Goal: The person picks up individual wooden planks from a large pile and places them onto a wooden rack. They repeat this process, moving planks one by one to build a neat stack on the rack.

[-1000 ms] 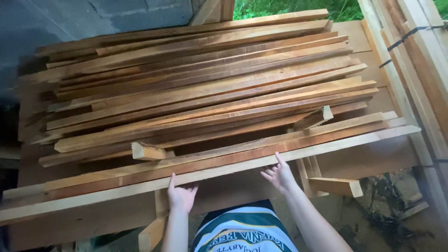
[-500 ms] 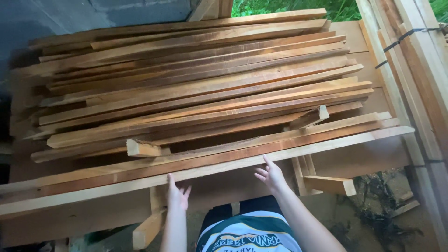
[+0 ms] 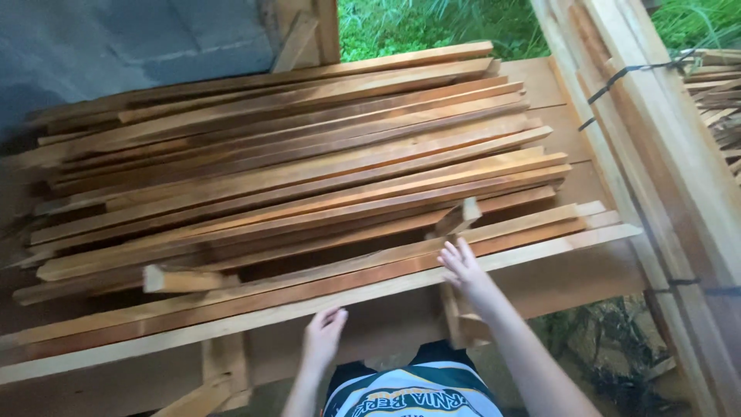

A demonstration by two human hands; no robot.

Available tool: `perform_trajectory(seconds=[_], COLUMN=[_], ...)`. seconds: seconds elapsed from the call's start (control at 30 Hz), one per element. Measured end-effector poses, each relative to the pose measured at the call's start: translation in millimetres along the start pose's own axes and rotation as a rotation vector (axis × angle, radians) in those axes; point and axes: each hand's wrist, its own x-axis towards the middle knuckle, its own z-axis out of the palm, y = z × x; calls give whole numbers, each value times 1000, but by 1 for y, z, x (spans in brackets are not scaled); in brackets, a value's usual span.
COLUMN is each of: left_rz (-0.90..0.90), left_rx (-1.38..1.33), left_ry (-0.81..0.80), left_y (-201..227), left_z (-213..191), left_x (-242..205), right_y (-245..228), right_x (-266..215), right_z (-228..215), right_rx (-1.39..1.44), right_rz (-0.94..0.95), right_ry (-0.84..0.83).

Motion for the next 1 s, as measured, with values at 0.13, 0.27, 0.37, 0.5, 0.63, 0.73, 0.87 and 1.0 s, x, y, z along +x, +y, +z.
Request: perform_trajectory(seconds=[0.13,0.27,0.37,0.5,0.63,0.73,0.87,1.0], left_rz=[414,911,858,912,725,709,717,733], left_rx=[301,779,982,1058,1048,1045,1083,1114], left_ry=[-71,75,-23,139,120,107,125,163], left_y=[70,72,107,109,105,108,113,107], left_z=[113,238,290,330,337,329,331,335], left_x=[-31,6,8,18,8,8,3,12], right_y=[-7,90,80,73,74,75,76,83], right_x=[23,110,111,118,110,117,116,120], right_z=[-95,-212,-231,-243,-249,-244,-247,-251], right_rx=[-409,-1150,-1220,-1152,-1215,-1267,-1272,-1269], right_rz=[-27,-307,-363,-346,-319,-333,-369,-339], right_ry=[58,203,172,156,138,143,170,149])
